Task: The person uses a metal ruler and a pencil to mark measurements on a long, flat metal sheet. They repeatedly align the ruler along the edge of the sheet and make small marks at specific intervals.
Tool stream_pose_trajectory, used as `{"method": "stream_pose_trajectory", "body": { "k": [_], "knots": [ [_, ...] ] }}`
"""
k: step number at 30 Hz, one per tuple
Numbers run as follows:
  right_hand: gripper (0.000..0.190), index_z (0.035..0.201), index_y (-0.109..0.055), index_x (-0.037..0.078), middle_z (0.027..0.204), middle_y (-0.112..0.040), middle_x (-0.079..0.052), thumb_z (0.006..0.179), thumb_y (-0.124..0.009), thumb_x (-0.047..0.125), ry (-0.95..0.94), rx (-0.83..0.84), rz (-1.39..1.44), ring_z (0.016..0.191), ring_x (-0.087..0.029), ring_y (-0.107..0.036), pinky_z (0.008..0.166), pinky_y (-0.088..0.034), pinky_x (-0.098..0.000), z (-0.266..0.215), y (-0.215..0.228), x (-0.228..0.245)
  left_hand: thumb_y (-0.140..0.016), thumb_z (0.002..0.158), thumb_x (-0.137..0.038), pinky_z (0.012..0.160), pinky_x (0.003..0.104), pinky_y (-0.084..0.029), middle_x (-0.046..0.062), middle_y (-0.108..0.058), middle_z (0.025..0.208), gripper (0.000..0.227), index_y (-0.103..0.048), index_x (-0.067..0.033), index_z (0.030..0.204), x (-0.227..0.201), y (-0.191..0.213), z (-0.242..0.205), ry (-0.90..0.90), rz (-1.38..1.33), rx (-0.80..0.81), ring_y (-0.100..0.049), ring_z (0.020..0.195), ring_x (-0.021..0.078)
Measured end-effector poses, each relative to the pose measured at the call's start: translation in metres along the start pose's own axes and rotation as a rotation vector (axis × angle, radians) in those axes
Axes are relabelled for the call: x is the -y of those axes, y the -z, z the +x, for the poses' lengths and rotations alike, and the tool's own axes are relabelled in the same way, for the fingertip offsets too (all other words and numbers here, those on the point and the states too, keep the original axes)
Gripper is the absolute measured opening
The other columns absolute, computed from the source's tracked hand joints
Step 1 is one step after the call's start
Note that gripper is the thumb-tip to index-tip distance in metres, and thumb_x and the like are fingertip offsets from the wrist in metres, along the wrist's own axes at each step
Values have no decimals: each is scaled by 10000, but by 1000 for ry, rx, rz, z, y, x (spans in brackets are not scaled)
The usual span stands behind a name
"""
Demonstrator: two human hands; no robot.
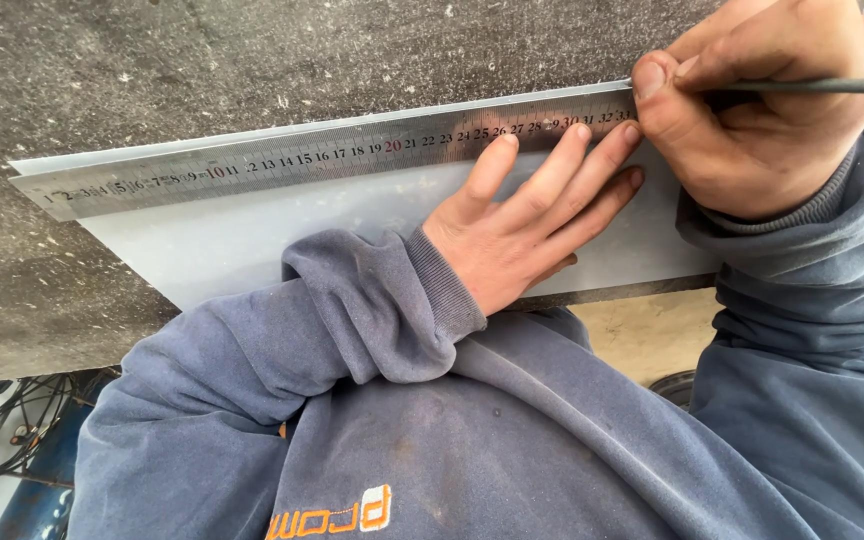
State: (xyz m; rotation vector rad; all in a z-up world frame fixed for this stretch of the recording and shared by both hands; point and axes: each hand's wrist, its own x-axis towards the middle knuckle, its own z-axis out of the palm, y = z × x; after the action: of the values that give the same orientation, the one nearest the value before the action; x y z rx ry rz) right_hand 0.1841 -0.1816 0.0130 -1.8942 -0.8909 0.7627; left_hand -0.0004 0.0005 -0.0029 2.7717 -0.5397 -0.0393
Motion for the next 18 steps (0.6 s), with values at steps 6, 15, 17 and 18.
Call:
{"method": "stream_pose_trajectory", "body": {
  "k": [6, 15, 17, 18],
  "knots": [
    [215, 1111, -497, -46, 989, -682, -186, 1101, -686, -148, 14, -7, 57, 764, -154, -652, 646, -518, -219, 3, 2, 0, -454, 1086, -278, 1227, 537, -158, 127, -324, 1707, 546, -418, -116, 1607, 0, 1, 0, -4, 7, 4, -311, 1543, 274],
    [231, 1064, -493, -66, 931, -667, -215, 1035, -701, -161, 72, 0, -45, 715, -180, -651, 598, -507, -241, 6, 0, 4, -454, 1123, -288, 1247, 554, -166, 124, -326, 1704, 509, -418, -117, 1601, -1, -1, 0, -1, 14, -3, -312, 1539, 272],
    [224, 1073, -500, -45, 982, -680, -202, 1101, -697, -149, 56, -13, -7, 785, -171, -658, 677, -540, -233, -5, 2, -6, -459, 1121, -295, 1269, 564, -168, 124, -328, 1703, 516, -417, -122, 1605, -1, -1, 0, -2, 10, 4, -316, 1538, 271],
    [224, 1073, -500, -45, 982, -680, -202, 1101, -697, -149, 57, -19, -9, 785, -171, -658, 677, -540, -233, -1, 2, -3, -459, 1121, -295, 1269, 564, -168, 124, -328, 1703, 516, -417, -122, 1605, -2, -1, 0, -7, 13, 2, -316, 1538, 271]
  ]
}}
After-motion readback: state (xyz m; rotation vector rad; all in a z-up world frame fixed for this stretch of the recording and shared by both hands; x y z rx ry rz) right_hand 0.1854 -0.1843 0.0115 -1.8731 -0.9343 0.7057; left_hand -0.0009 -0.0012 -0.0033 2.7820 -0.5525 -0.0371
